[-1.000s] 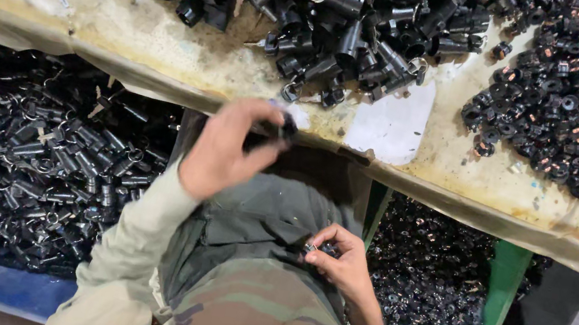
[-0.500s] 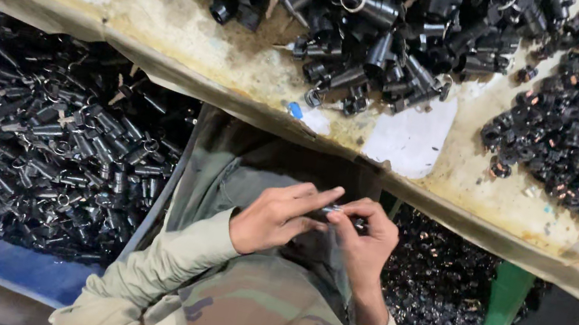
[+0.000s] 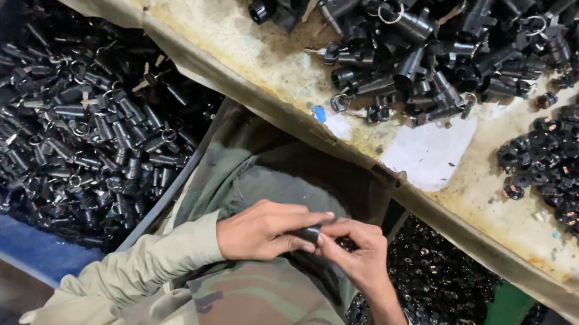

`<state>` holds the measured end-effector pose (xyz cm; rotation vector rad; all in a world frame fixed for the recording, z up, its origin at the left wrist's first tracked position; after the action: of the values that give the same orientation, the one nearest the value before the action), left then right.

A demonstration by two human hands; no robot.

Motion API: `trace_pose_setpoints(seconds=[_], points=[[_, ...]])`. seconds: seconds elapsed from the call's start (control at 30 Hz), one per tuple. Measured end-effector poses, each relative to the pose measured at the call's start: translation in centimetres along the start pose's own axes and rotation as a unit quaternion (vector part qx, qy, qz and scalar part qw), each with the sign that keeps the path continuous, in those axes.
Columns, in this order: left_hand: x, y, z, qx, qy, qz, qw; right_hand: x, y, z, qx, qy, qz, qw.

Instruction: The person repeatedly picks small black cylindrical metal parts from a table, twists them apart by hand, and drops the separated components into two bins below. The cycle of picking, twisting, and dropping continues throughout the clip.

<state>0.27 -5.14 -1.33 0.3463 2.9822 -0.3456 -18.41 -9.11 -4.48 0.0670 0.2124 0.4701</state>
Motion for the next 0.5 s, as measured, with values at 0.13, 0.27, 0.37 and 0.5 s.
trace_pose_setpoints(seconds=[0.13, 0.27, 0.37, 0.5], points=[[-4.3, 0.5, 0.4, -0.064, -0.195, -0.163, 0.965, 1.1, 0.7, -4.4, 0.255, -0.201, -0.059, 0.944], [-12.0, 4.5, -2.2, -0.119, -0.461, -0.438, 0.763, 1.0, 3.4, -4.6, 0.203, -0.478, -0.059, 0.853], [-12.9, 4.9, -2.5, -0.075, -0.582, -0.426, 0.689, 0.7, 4.7, -5.1, 0.134, -0.513, -0.067, 0.845], [-15.7, -0.5, 0.7, 0.023, -0.500, -0.462, 0.732, 1.7, 4.6, -7.1, 0.254, -0.322, -0.046, 0.911]])
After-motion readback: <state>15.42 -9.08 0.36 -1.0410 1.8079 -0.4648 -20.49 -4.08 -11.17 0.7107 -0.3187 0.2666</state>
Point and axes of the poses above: each hand's wrist, its own y-axis away from the middle knuckle, its own x-axis out of the palm, z = x × y, the point moved 6 cm from there along -y, towards the middle knuckle, and after that the axes turned 8 degrees about -z, right-handed, at the moved point
